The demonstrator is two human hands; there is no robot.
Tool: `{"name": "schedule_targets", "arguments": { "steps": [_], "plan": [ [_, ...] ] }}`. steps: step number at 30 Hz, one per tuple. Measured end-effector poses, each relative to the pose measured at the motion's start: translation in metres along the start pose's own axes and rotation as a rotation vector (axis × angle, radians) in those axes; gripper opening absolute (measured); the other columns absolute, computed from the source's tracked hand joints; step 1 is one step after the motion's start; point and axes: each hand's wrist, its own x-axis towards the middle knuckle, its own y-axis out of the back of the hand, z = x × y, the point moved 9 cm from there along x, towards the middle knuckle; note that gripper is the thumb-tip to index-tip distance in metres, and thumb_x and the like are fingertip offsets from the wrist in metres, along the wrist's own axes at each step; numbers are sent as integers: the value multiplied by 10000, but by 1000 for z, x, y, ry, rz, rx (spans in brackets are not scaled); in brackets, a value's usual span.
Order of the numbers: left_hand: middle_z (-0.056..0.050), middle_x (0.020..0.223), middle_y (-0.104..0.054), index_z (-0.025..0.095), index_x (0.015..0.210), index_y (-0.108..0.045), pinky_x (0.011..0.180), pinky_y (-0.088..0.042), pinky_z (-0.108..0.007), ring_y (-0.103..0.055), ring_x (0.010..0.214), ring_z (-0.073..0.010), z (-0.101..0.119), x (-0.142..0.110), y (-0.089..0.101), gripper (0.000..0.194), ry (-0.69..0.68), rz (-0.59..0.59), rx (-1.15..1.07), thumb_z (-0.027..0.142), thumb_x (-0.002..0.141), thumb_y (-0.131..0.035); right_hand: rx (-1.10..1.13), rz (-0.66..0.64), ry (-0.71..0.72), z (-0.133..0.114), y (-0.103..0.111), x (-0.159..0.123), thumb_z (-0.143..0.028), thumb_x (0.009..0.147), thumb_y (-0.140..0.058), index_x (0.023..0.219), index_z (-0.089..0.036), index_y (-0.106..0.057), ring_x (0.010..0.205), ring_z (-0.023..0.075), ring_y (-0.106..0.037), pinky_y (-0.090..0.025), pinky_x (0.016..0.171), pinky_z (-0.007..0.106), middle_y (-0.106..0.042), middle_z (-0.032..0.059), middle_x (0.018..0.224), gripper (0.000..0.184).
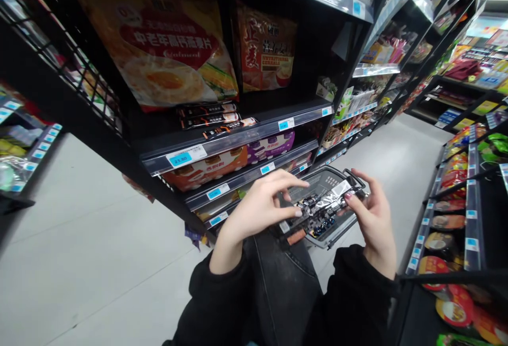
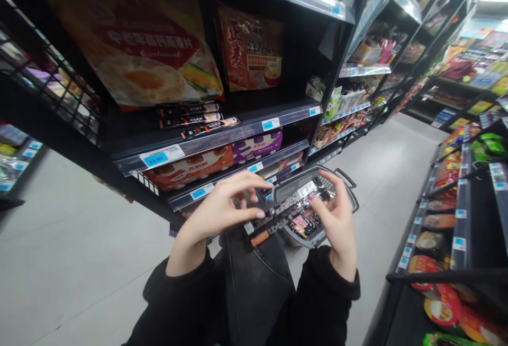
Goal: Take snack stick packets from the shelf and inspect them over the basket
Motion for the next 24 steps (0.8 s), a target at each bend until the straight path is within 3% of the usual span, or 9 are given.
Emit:
{"name": "schedule_targets", "arguments": {
  "steps": [3, 6, 10, 18, 21, 24],
  "plan": [
    [-30, 1026, -649, 223, 1065, -672, 676, -496, -245, -597, 751, -134, 9, 4, -21, 398, -31, -69, 144, 356, 700, -759, -89, 19, -17, -10, -10, -1, -363, 782, -674, 1191, -216, -550, 486, 130, -593, -490, 469, 234, -606, -14, 688, 451],
    [-34, 1109, -657, 197, 1163, -618, 846, -498, -287, -620, 954, -180, 17, 6, -30, 474, -75, 8, 223, 366, 736, -735, -130, 107, -35, -19, -10, -3, -369, 790, -665, 1195, -210, -544, 515, 140, -613, -518, 513, 246, -622, -10, 667, 452],
    [-48, 1215, -628, 163, 1248, -565, 945, -482, -285, -595, 1105, -174, 29, 4, -39, 400, -224, 108, 333, 291, 871, -596, -128, 187, 7, -26, -2, -5, -384, 779, -672, 1215, -206, -549, 527, 132, -615, -535, 548, 256, -652, 8, 731, 486],
    [-76, 1162, -654, 100, 1204, -544, 860, -535, -301, -650, 1000, -174, 48, -2, -51, 295, -474, 229, 568, 171, 952, -409, -105, 251, 73, -29, 7, -5, -397, 793, -650, 1198, -197, -581, 578, 133, -595, -517, 545, 263, -637, 23, 786, 457],
    [-61, 1047, -687, 114, 1146, -545, 765, -540, -285, -670, 903, -164, 48, -1, -52, 258, -455, 264, 618, 179, 967, -371, -146, 261, 105, -33, 6, -7, -387, 821, -615, 1206, -200, -575, 631, 128, -584, -504, 564, 259, -644, 48, 901, 430],
    [-34, 816, -672, 128, 967, -562, 598, -498, -280, -665, 719, -171, 42, 3, -55, 254, -380, 249, 723, 219, 979, -325, -232, 196, 122, -36, -6, -8, -364, 859, -564, 1228, -205, -555, 676, 130, -590, -499, 594, 258, -645, 58, 964, 402]
  ]
}}
